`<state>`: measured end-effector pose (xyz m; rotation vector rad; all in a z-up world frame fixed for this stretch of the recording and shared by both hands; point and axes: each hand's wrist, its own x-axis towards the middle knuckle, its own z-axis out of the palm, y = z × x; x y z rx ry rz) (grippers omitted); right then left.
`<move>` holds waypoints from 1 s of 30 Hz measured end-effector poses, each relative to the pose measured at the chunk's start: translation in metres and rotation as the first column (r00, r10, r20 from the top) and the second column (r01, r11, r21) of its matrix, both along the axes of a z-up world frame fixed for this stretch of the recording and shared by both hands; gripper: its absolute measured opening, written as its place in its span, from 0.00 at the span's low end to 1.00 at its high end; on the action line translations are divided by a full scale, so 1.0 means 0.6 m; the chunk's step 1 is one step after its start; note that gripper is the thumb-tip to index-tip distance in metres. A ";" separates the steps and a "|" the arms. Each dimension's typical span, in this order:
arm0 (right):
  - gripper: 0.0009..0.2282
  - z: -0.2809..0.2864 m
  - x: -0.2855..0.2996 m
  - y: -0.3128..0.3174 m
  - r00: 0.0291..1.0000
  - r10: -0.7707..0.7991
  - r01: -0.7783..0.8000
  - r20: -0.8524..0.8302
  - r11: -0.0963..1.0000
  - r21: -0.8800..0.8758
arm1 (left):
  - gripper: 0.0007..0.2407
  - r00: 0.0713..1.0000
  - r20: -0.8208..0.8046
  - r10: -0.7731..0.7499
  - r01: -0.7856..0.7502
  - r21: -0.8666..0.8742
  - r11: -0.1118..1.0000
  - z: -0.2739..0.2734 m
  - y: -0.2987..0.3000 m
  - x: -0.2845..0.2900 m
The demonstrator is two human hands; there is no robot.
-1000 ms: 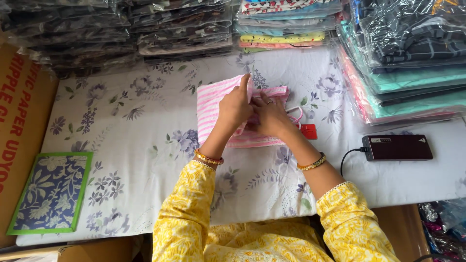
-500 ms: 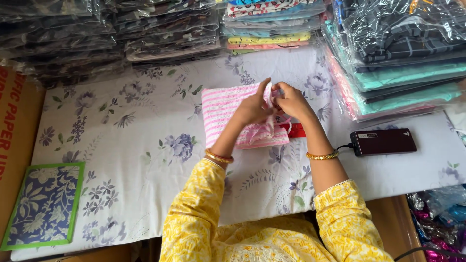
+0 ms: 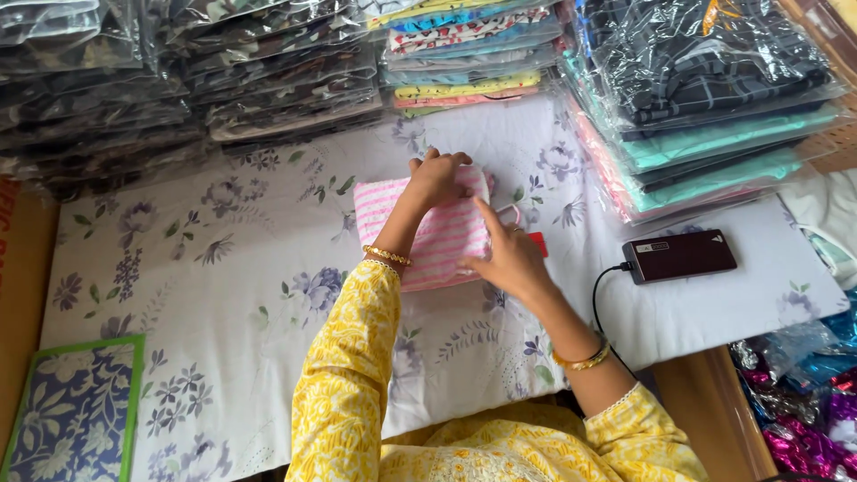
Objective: Fold a pink striped garment and a white garment and place them in plastic packaging.
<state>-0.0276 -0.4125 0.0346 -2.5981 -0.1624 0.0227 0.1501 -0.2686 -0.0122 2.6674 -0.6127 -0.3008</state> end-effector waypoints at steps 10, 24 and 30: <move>0.33 0.004 -0.028 -0.019 0.990 -0.117 0.134 -0.076 0.946 0.295 | 0.24 0.982 -0.178 -0.067 0.044 -0.132 0.990 -0.028 -0.034 0.025; 0.42 -0.068 -0.024 -0.040 0.970 -0.050 -0.005 0.237 0.974 0.225 | 0.31 0.969 -0.191 -0.157 0.146 -0.070 0.987 -0.082 -0.038 0.098; 0.36 0.055 0.002 -0.051 0.966 -0.106 0.006 0.234 0.921 0.391 | 0.19 0.986 0.002 -0.167 0.148 -0.467 0.872 0.168 0.106 0.018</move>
